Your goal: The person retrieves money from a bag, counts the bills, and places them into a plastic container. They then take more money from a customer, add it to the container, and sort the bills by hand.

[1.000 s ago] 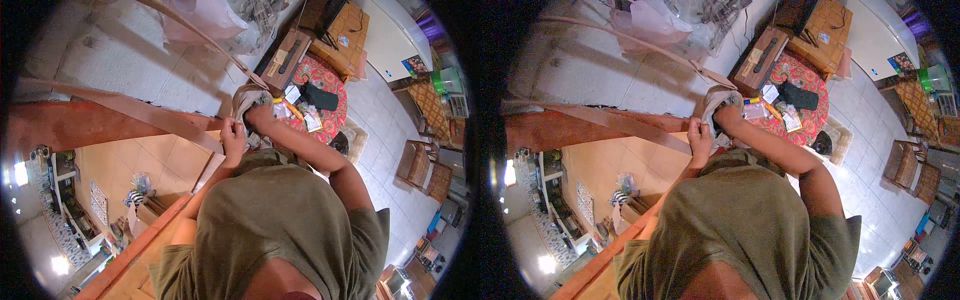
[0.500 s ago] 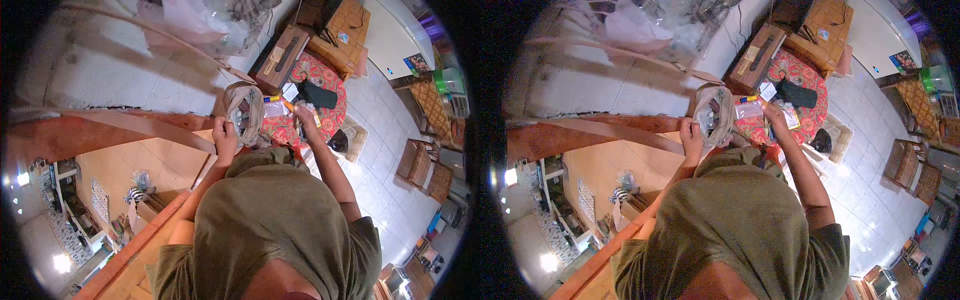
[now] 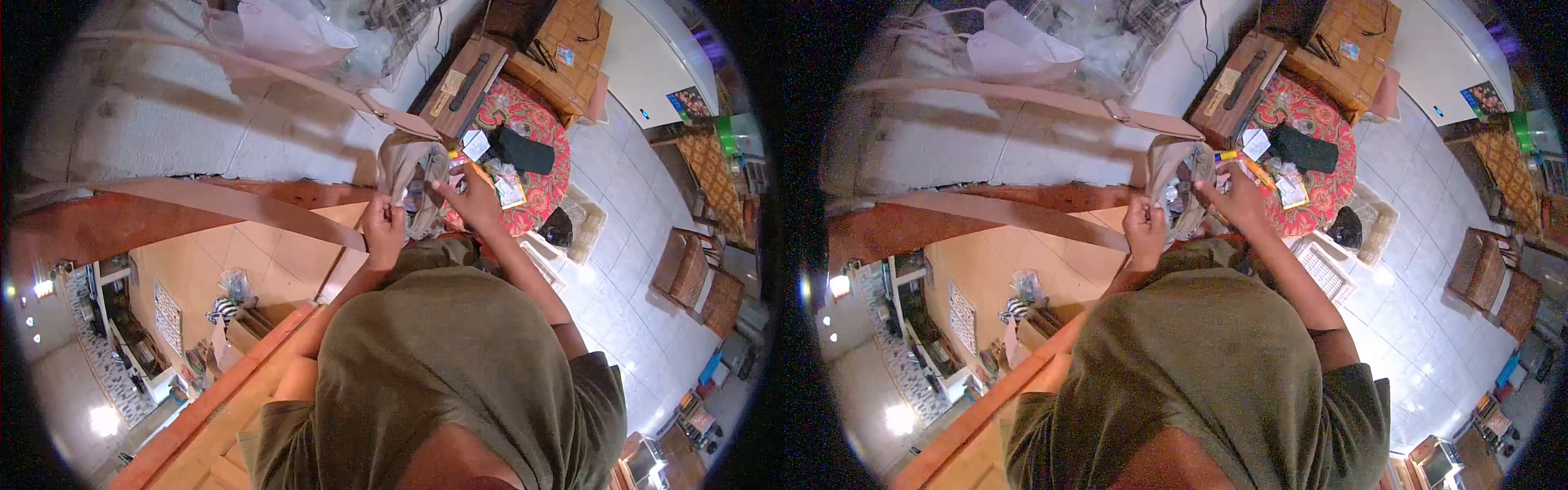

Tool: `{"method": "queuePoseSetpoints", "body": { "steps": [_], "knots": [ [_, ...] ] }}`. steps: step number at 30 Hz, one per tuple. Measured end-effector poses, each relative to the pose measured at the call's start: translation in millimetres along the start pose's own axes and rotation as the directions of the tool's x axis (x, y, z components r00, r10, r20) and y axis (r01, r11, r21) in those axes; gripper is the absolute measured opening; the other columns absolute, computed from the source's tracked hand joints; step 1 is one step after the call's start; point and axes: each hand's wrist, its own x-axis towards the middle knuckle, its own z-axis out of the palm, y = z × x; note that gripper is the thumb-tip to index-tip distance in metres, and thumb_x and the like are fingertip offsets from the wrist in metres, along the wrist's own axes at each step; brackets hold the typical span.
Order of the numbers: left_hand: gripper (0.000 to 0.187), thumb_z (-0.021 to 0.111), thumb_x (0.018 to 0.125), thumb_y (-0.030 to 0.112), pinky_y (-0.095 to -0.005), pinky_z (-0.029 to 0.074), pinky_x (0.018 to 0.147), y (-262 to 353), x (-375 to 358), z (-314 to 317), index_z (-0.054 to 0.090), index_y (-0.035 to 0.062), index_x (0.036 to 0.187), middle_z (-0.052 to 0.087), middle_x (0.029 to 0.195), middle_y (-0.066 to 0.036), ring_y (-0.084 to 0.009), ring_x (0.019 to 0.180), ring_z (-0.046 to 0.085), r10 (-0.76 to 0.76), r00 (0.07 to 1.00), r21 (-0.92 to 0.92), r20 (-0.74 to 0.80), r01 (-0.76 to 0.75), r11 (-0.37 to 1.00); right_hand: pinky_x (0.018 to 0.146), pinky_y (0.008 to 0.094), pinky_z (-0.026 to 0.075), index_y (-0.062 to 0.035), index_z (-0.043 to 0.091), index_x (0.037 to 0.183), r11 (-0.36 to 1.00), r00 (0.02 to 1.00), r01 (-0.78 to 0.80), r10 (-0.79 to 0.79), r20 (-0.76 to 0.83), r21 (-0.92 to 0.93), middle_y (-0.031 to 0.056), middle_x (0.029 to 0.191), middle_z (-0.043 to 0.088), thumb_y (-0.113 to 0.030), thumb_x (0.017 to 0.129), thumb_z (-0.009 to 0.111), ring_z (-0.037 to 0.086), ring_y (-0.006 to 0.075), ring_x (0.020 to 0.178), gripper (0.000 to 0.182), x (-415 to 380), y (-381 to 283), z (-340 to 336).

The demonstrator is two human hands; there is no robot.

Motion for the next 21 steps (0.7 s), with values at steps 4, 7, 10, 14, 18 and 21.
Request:
{"method": "queuePoseSetpoints", "body": {
  "steps": [4,7,10,14,18,21],
  "knots": [
    [0.01,0.057,0.076,0.003,-0.0291,0.039,0.05,16.3,-6.2,6.2,0.049,0.0012,0.082,0.045,0.059,-0.005,-0.0135,0.053,0.044,0.071,0.996,0.099,0.052,-0.076,0.992,0.06,0.0409,0.049,-0.0056,0.05,0.1,0.973,0.998,0.049,-0.055,-0.02,-0.224,0.0161,0.083,0.062,-0.047,0.074,0.07,0.062,0.0347,0.076,0.053,-1.1,-5.7,5.5],
    [0.007,0.053,0.079,0.003,-0.0266,0.04,0.054,12.1,-7.8,7.1,0.047,0.0005,0.082,0.049,0.067,-0.004,-0.0101,0.06,0.046,-0.008,0.999,0.109,0.053,0.002,0.994,0.055,0.0368,0.047,-0.0055,0.056,0.094,0.875,0.875,0.418,-0.46,-0.151,-0.245,0.0117,0.077,0.058,-0.028,0.079,0.067,0.063,0.0283,0.07,0.029,-9.9,-12.3,7.6],
    [0.01,0.057,0.077,0.003,-0.0303,0.04,0.05,3.5,-9.8,11.9,0.049,0.0018,0.083,0.046,0.06,-0.006,-0.0147,0.052,0.045,0.021,0.999,0.019,0.038,-0.022,1.0,0.056,0.041,0.048,-0.0089,0.059,0.089,0.778,0.831,0.555,-0.532,0.16,-0.293,0.0103,0.08,0.054,-0.019,0.08,0.061,0.062,0.028,0.073,0.014,-3.7,-18.9,11.5],
    [0.009,0.056,0.078,0.003,-0.0306,0.04,0.05,25.0,-12.7,15.8,0.048,0.0012,0.083,0.047,0.06,-0.007,-0.0146,0.052,0.046,0.077,0.993,0.107,0.093,-0.087,0.99,0.061,0.042,0.052,-0.009,0.069,0.083,0.504,0.858,0.48,-0.098,0.505,-0.718,0.0106,0.084,0.066,-0.017,0.077,0.06,0.067,0.0287,0.079,0.013,26.7,2.8,55.3],
    [0.009,0.056,0.079,0.002,-0.0298,0.039,0.05,34.9,-3.3,14.8,0.048,0.0006,0.083,0.047,0.06,-0.007,-0.0135,0.053,0.046,0.094,0.995,0.12,0.028,-0.097,0.988,0.06,0.0397,0.053,-0.0067,0.071,0.08,0.642,0.9,0.385,-0.102,0.425,-0.663,0.0129,0.083,0.068,-0.017,0.076,0.061,0.068,0.0247,0.077,0.015,31.7,-8.2,45.6],
    [0.008,0.055,0.079,0.002,-0.0291,0.039,0.05,23.0,-1.2,14.5,0.048,0.0004,0.084,0.046,0.06,-0.006,-0.0131,0.053,0.045,0.061,0.998,0.042,-0.007,-0.06,0.997,0.056,0.0352,0.051,-0.0024,0.067,0.084,0.854,0.908,0.371,-0.252,0.334,-0.364,0.0121,0.072,0.066,-0.014,0.077,0.061,0.066,0.0228,0.066,0.015,30.9,4.6,30.6]
  ]
}}
